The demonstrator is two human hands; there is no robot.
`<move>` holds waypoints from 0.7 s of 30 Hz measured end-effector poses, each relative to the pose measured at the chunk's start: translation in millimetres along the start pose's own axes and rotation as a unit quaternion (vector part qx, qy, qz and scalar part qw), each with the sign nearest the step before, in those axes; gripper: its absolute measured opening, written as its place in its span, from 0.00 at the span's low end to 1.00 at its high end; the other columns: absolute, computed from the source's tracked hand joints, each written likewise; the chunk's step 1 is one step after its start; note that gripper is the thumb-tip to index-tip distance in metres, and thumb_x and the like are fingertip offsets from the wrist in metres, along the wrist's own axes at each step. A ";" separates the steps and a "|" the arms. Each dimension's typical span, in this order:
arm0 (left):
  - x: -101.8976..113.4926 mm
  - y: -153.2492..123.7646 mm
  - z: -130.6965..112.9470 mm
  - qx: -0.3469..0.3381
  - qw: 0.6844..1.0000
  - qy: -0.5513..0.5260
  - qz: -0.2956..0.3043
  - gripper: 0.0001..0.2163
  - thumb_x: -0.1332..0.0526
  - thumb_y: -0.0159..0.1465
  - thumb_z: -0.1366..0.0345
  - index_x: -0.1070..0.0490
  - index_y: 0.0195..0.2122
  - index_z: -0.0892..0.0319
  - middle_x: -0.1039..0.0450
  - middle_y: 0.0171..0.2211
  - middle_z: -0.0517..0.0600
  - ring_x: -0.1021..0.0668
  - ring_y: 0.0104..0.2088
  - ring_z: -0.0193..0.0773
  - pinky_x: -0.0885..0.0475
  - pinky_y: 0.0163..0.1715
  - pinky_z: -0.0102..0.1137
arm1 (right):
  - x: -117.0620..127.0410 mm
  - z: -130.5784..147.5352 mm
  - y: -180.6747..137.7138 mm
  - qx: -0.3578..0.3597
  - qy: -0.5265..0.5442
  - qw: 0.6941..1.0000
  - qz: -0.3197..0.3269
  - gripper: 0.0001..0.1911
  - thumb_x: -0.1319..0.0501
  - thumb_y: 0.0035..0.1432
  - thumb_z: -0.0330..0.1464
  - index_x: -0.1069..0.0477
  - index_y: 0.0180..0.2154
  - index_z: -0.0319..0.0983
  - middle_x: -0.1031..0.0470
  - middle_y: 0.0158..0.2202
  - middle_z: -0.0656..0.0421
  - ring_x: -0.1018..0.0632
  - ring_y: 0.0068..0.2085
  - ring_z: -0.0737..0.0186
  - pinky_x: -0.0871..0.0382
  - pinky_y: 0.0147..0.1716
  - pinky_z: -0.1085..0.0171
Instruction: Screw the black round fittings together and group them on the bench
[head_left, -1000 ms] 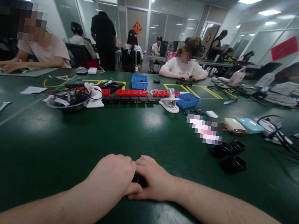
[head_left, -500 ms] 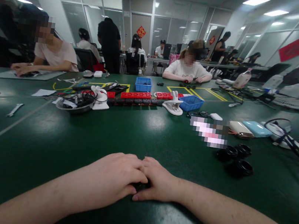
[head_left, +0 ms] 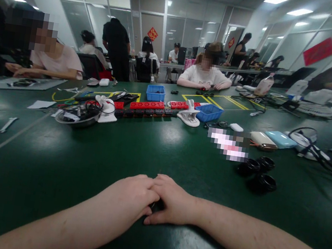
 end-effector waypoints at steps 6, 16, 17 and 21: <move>-3.8 7.3 -7.1 0.115 0.992 0.042 -0.002 0.08 0.38 0.57 0.67 0.27 0.36 0.65 0.27 0.33 0.53 0.25 0.36 0.45 0.30 0.35 0.34 | -0.2 -0.1 1.7 -0.004 -0.005 1.000 -0.008 0.19 0.32 0.41 0.40 0.31 0.34 0.38 0.28 0.34 0.60 0.30 0.37 0.62 0.42 0.43 0.60; -20.9 5.1 -7.4 0.115 0.987 0.101 -0.039 0.10 0.43 0.62 0.64 0.28 0.36 0.66 0.27 0.31 0.57 0.24 0.34 0.50 0.30 0.32 0.38 | -2.3 -2.5 1.6 0.012 -0.033 0.999 -0.011 0.16 0.33 0.42 0.41 0.32 0.29 0.38 0.32 0.29 0.62 0.31 0.34 0.64 0.40 0.41 0.62; -21.2 4.4 -7.1 0.115 0.987 0.100 -0.049 0.10 0.43 0.62 0.63 0.29 0.36 0.66 0.27 0.31 0.56 0.24 0.33 0.49 0.30 0.32 0.37 | -2.4 -2.7 1.8 0.012 -0.030 0.999 -0.010 0.16 0.33 0.42 0.41 0.32 0.29 0.38 0.31 0.29 0.62 0.31 0.34 0.63 0.41 0.42 0.62; -12.8 2.8 -4.5 0.109 0.989 0.084 -0.045 0.12 0.40 0.59 0.60 0.28 0.35 0.65 0.27 0.32 0.56 0.25 0.34 0.49 0.31 0.34 0.39 | -2.1 -3.1 1.9 0.018 -0.016 1.000 -0.009 0.18 0.32 0.41 0.40 0.30 0.33 0.38 0.29 0.32 0.61 0.30 0.35 0.62 0.41 0.42 0.62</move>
Point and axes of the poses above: each hand's wrist, its own y-axis towards the middle knuckle, its own x-axis out of the back of the hand, z = x × y, the point moved 2 cm from there along y, towards the middle knuckle
